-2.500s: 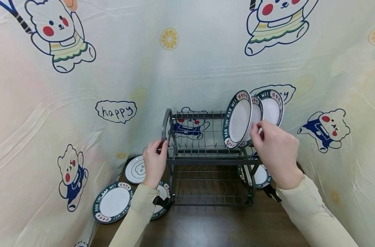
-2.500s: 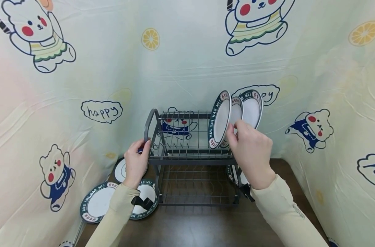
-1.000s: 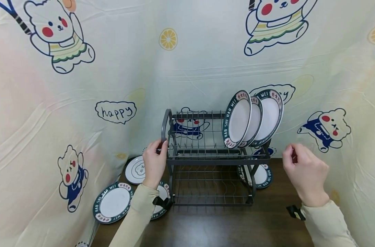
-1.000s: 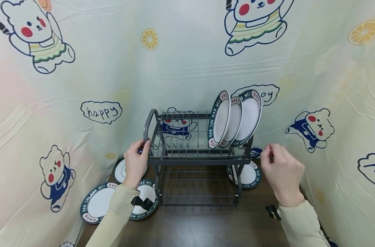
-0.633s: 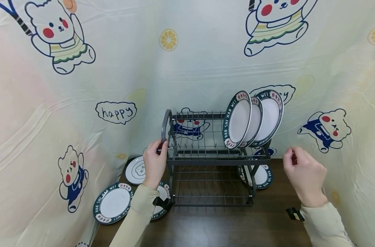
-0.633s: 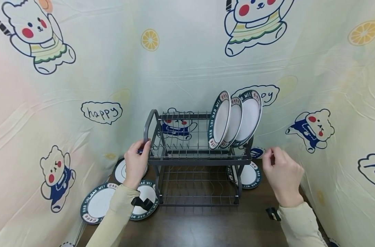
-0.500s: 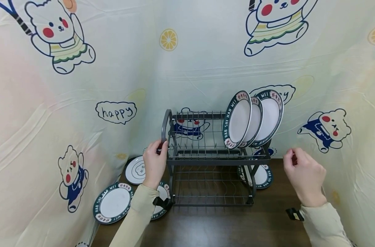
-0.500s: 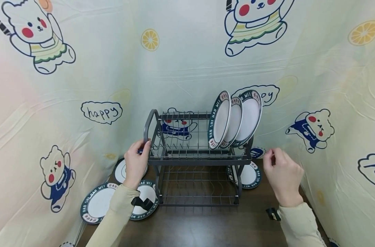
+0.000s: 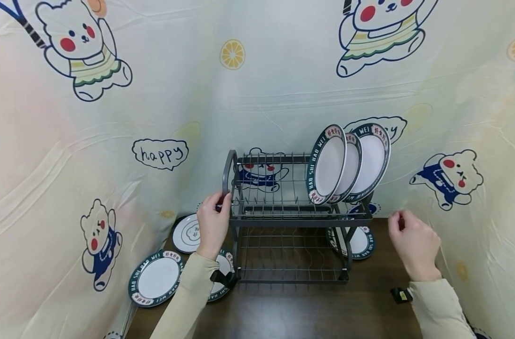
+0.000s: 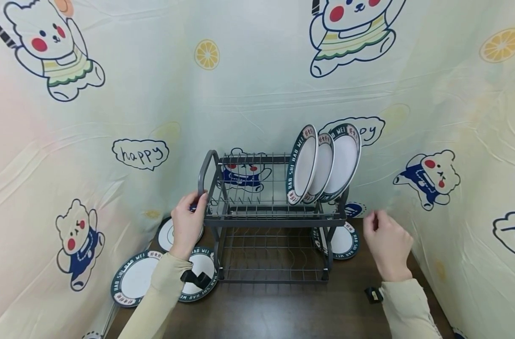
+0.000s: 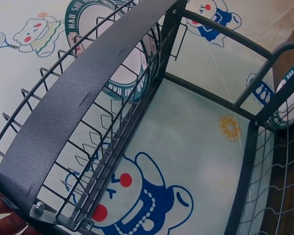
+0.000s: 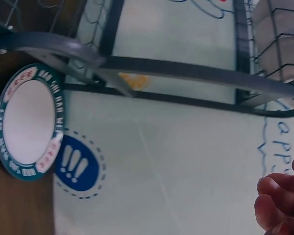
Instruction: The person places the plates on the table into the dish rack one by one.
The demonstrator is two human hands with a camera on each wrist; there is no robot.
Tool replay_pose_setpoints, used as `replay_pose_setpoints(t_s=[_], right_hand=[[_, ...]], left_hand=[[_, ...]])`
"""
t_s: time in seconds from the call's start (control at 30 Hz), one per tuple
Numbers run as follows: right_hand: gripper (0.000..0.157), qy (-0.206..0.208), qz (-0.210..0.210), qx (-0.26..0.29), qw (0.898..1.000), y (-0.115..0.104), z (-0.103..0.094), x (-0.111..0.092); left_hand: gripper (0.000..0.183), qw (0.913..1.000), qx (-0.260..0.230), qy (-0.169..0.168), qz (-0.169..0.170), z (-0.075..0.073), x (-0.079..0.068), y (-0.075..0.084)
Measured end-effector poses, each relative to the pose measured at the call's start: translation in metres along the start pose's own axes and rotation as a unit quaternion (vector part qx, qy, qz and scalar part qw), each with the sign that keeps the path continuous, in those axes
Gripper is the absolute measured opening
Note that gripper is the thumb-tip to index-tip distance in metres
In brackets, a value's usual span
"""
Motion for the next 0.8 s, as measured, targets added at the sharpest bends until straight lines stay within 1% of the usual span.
replay_pose_setpoints(t_s=[0.37, 0.53, 0.63, 0.8], right_hand=[[0.032, -0.038, 0.051, -0.027, 0.998, 0.029, 0.029, -0.006], [0.033, -0.058, 0.073, -0.021, 0.995, 0.042, 0.042, -0.011], [0.034, -0.082, 0.098, -0.014, 0.992, 0.051, 0.052, -0.014], [0.033, -0.129, 0.145, -0.003, 0.981, 0.067, 0.07, -0.02]], left_hand=[[0.023, 1.0, -0.004, -0.003, -0.001, 0.0, 0.0, 0.001], [0.023, 1.0, -0.006, -0.004, -0.001, -0.001, 0.0, 0.001], [0.023, 1.0, -0.004, -0.004, 0.0, -0.001, -0.001, 0.001], [0.023, 1.0, -0.003, -0.002, -0.002, -0.001, -0.001, 0.001]])
Point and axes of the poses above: each hand's wrist, its own x-axis towards the middle knuckle, its own z-axis out of the palm, y = z × x, the point moved 2 cm from there along x, towards the middle knuckle, and after that the axes turned 12 degrees about -y, right-handed, at the moved point
